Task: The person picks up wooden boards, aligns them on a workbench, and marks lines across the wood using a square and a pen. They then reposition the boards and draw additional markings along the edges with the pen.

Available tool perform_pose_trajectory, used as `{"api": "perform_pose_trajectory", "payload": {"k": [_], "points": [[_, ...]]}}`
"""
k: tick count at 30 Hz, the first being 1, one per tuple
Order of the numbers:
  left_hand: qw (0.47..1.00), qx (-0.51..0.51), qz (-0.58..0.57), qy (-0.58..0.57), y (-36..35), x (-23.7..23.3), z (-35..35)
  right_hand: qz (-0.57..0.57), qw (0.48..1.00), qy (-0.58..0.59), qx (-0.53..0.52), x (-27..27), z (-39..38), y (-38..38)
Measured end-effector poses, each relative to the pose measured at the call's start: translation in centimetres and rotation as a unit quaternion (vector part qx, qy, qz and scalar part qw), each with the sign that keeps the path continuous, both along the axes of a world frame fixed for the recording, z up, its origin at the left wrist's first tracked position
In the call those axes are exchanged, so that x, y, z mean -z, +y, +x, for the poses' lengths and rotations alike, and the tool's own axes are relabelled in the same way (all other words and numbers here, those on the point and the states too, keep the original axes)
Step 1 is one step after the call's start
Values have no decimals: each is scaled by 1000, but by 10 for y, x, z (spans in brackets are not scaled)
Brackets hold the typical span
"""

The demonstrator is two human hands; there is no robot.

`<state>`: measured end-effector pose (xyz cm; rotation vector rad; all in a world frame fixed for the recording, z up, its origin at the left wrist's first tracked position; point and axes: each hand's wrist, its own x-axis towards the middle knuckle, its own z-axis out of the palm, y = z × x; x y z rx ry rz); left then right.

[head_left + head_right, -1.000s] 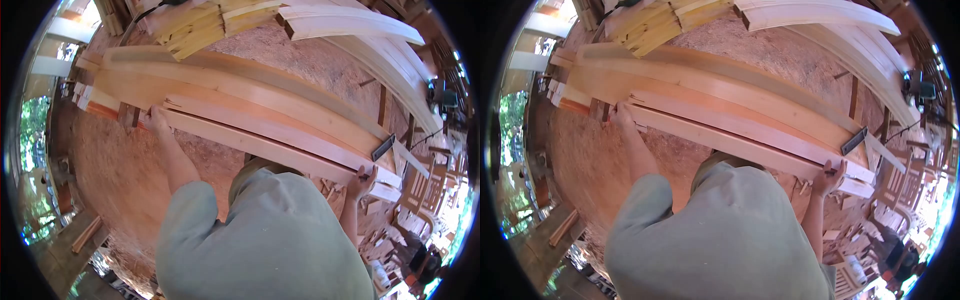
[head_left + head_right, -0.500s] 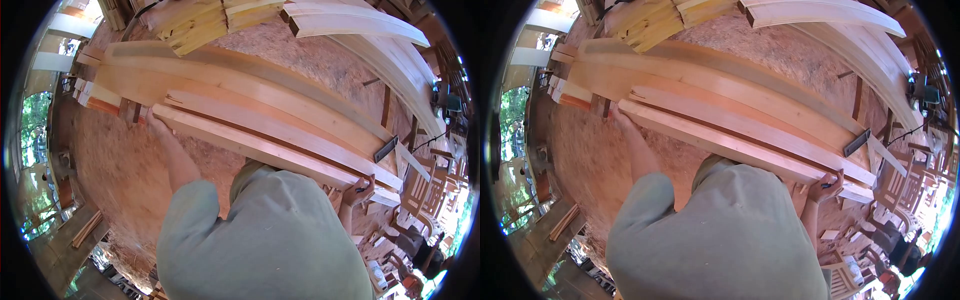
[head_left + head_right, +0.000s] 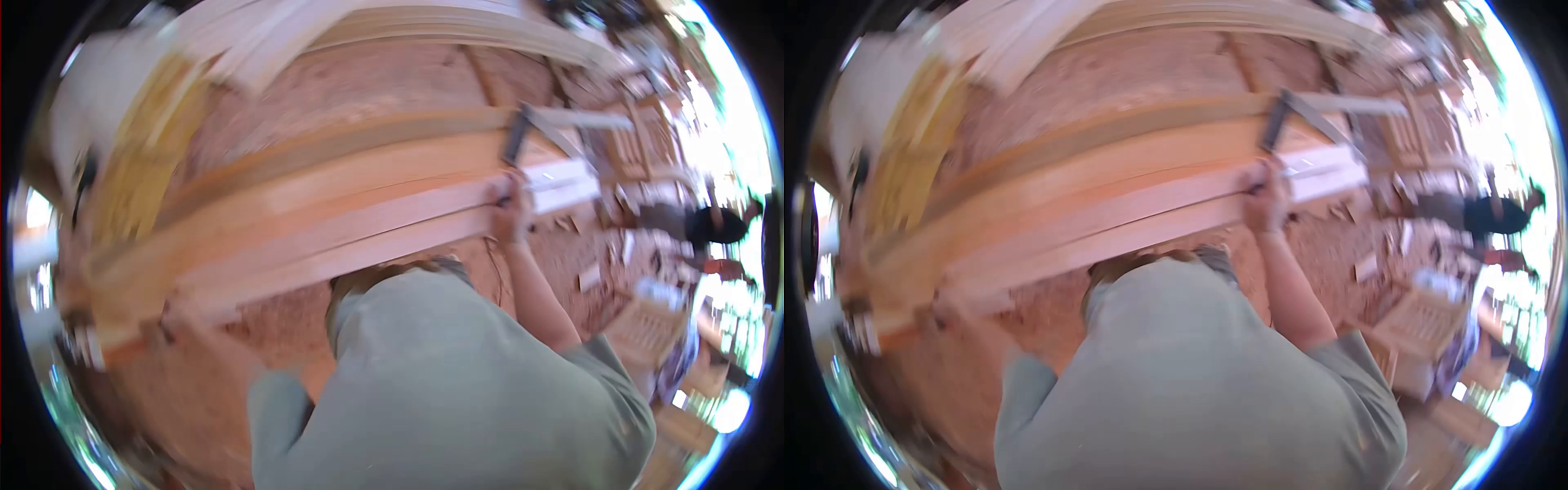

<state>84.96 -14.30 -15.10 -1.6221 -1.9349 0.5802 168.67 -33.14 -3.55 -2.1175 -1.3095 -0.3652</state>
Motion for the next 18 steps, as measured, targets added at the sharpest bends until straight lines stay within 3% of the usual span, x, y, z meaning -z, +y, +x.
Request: {"api": "perform_pose_trajectory", "payload": {"k": [2, 4, 6, 10, 13, 14, 17, 18], "points": [[952, -34, 173, -249, -2, -89, 111, -24, 998, 40, 30, -10, -13, 0], [916, 141, 311, -213, 1, -100, 178, -64, 994, 60, 67, -15, -20, 5], [896, 139, 209, -365, -6, -102, 230, -44, 995, 58, 62, -16, -20, 6], [824, 259, 39, -502, -26, -105, 340, -50, 992, 96, 58, -39, -22, 4], [760, 401, -91, -502, -59, -149, 472, -93, 989, 112, 4, -42, 27, -1], [731, 471, -115, -480, -67, -159, 510, -97, 993, 60, -22, -37, 52, -3], [747, 447, -184, -456, -89, -178, 584, -90, 996, 17, 9, -35, 119, -12], [744, 463, -218, -429, -91, -183, 600, -105, 993, 54, 24, -35, 137, -18]]}}
